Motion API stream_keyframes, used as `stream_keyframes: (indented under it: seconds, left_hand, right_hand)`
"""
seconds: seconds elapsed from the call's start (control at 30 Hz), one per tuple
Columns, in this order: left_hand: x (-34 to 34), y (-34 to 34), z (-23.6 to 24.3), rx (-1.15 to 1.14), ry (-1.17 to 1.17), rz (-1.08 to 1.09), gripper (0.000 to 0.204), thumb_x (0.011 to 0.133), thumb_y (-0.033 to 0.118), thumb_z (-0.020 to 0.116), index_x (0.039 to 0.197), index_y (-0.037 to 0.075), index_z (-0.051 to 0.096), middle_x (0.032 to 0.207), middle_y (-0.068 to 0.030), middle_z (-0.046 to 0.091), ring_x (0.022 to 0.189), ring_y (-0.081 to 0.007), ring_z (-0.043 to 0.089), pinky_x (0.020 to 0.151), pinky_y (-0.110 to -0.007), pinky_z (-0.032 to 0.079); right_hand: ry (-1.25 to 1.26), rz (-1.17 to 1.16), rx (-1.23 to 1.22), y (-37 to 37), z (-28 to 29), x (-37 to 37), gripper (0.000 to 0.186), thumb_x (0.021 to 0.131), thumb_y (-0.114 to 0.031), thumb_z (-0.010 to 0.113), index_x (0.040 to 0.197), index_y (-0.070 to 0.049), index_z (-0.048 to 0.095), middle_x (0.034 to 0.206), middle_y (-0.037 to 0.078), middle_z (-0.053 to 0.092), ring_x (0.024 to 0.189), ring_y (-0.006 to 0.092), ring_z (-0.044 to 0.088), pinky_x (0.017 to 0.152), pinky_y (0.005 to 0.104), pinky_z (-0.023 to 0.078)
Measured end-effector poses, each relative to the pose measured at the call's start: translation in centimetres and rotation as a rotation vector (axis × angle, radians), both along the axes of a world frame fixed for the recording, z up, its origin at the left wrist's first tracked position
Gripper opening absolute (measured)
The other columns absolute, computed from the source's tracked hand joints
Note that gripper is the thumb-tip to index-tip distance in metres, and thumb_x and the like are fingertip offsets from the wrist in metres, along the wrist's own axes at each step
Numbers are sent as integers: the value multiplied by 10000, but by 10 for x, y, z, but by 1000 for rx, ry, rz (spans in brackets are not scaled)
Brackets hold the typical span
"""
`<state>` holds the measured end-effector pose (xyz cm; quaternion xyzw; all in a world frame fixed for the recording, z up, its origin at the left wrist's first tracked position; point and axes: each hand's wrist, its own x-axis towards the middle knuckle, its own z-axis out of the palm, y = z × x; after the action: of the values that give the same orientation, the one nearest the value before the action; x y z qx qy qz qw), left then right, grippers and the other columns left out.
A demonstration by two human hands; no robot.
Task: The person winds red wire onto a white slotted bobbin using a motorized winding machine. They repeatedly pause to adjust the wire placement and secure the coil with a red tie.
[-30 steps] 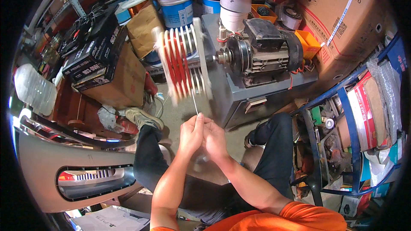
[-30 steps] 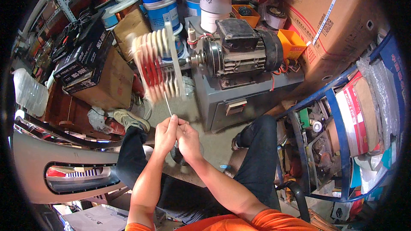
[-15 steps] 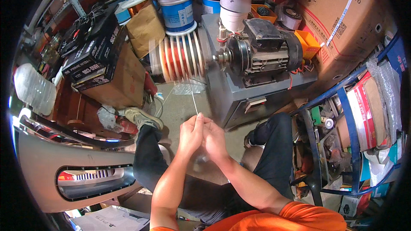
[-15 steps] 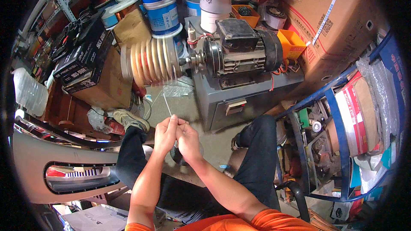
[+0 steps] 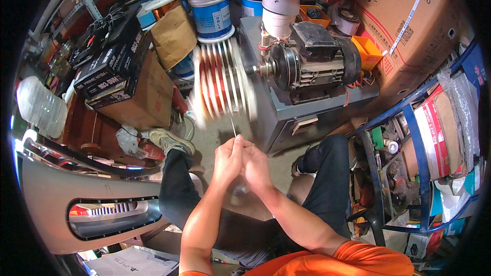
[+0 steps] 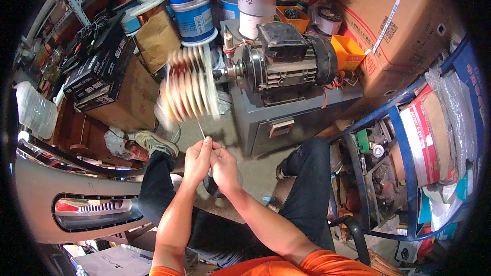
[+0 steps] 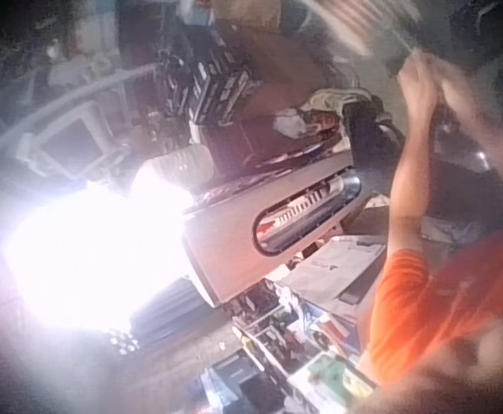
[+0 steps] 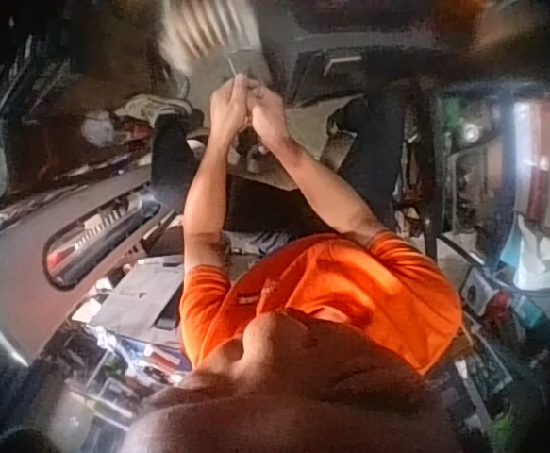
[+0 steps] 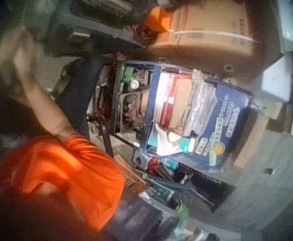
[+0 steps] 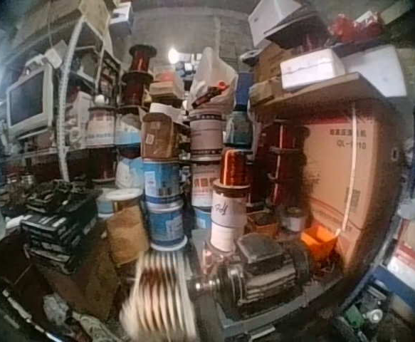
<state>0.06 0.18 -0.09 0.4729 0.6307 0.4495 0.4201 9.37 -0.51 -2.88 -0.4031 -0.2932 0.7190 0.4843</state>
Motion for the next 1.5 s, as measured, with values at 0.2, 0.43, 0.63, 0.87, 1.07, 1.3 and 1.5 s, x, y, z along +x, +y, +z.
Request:
stream_keyframes:
  seconds: [0.2,0.43,0.63,0.87,1.07,1.3,1.5]
  left_hand:
    - [0,0,0,-2,-15,17,420,1019,323,502,942,-33,712,801,-172,709,751,-206,670,734,-359,522]
    - [0,0,-1,13,-26,18,417,1019,315,498,937,-33,712,795,-171,708,749,-207,671,733,-362,523]
    - [-1,0,-1,11,-7,16,424,1019,319,492,933,-34,711,793,-177,705,746,-216,676,732,-362,523]
    - [-1,0,3,-6,5,12,427,1017,324,493,932,-31,713,804,-188,706,761,-232,683,744,-368,524]
    - [-2,0,0,-6,8,18,427,1017,324,496,937,-37,711,815,-183,713,763,-228,684,743,-366,525]
    - [0,0,6,-15,26,15,427,1017,322,500,942,-41,711,814,-184,714,767,-232,688,744,-365,527]
    - [-2,1,-6,21,-17,10,425,1018,318,499,941,-43,711,802,-182,712,757,-227,686,738,-362,526]
  right_hand:
    - [-5,-4,20,-1,5,0,233,1024,-180,547,1167,-7,610,880,-26,613,677,7,513,561,174,393]
    - [6,15,20,0,-1,0,238,1027,-176,539,1174,1,601,875,-25,605,674,7,510,558,175,390]
    - [4,24,6,0,-6,0,240,1030,-188,537,1164,1,602,864,-25,600,659,8,505,542,178,383]
    - [0,35,9,0,4,1,240,1029,-183,536,1171,-2,602,831,-34,594,624,7,492,518,179,368]
    - [31,11,5,-1,8,0,235,1027,-185,539,1162,-5,606,827,-38,592,626,4,488,514,172,360]
    - [22,6,-12,1,2,-1,225,1029,-186,535,1147,-8,608,831,-33,593,636,3,492,520,172,363]
    - [2,-31,-16,0,-4,-5,222,1019,-199,553,1106,-10,630,796,-41,582,607,3,469,502,184,340]
